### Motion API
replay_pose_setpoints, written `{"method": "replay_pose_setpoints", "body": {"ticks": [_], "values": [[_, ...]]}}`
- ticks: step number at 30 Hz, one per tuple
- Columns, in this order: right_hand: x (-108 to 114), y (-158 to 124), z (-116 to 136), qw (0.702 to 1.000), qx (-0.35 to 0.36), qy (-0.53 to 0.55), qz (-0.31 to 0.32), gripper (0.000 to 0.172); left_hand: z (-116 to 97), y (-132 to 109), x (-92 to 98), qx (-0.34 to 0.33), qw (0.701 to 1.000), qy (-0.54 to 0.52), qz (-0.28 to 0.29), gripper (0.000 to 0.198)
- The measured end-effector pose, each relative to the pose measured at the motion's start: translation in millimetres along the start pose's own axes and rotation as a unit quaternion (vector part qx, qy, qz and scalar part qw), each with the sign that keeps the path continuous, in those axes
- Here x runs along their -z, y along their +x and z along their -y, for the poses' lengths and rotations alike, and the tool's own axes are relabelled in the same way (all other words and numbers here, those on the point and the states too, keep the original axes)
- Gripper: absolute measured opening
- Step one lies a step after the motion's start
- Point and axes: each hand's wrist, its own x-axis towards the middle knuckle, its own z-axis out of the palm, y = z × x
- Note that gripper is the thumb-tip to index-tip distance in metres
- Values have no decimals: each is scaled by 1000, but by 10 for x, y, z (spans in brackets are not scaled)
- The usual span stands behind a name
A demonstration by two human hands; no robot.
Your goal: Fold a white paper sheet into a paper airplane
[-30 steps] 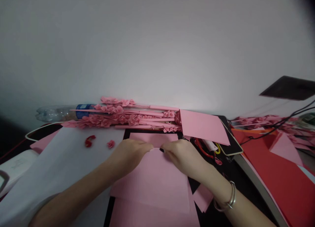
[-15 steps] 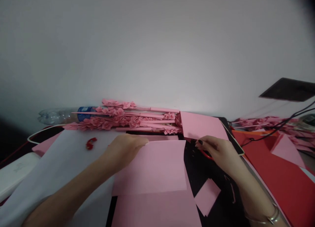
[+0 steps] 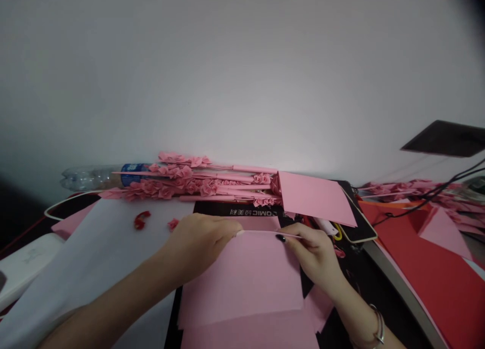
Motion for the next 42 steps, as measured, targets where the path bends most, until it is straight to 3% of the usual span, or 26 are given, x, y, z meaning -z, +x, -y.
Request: {"method": "replay_pose_setpoints", "body": {"ticks": [5, 12, 15, 18, 20, 23, 27, 30, 37, 39, 42], "values": [[138, 2, -84, 996, 7, 7, -85, 9, 84, 22, 72, 34, 999, -2, -1, 30], [391, -7, -215, 992, -60, 35, -108, 7, 323, 42, 93, 102, 992, -59, -34, 25], [491, 8, -254, 981, -103, 79, -144, 11, 456, 53, 110, 162, 973, -139, -84, 24], [537, 27, -297, 948, -179, 200, -168, 16, 490, 67, 138, 194, 935, -268, -126, 22], [524, 38, -309, 921, -230, 276, -148, 20, 442, 72, 142, 182, 905, -370, -106, 24], [463, 45, -302, 893, -274, 340, -106, 23, 328, 69, 123, 143, 862, -485, -33, 33], [379, 26, -299, 873, -295, 382, -72, 21, 243, 49, 99, 111, 834, -539, 23, 36], [338, 11, -314, 865, -303, 396, -60, 19, 238, 29, 102, 110, 825, -553, 33, 34], [285, 20, -330, 861, -309, 401, -54, 17, 185, 19, 113, 98, 843, -528, 32, 32], [266, 18, -335, 858, -315, 402, -49, 17, 172, 36, 95, 89, 865, -493, 6, 31], [225, 3, -333, 855, -322, 403, -40, 20, 196, 60, 31, 59, 922, -378, -55, 28]]}}
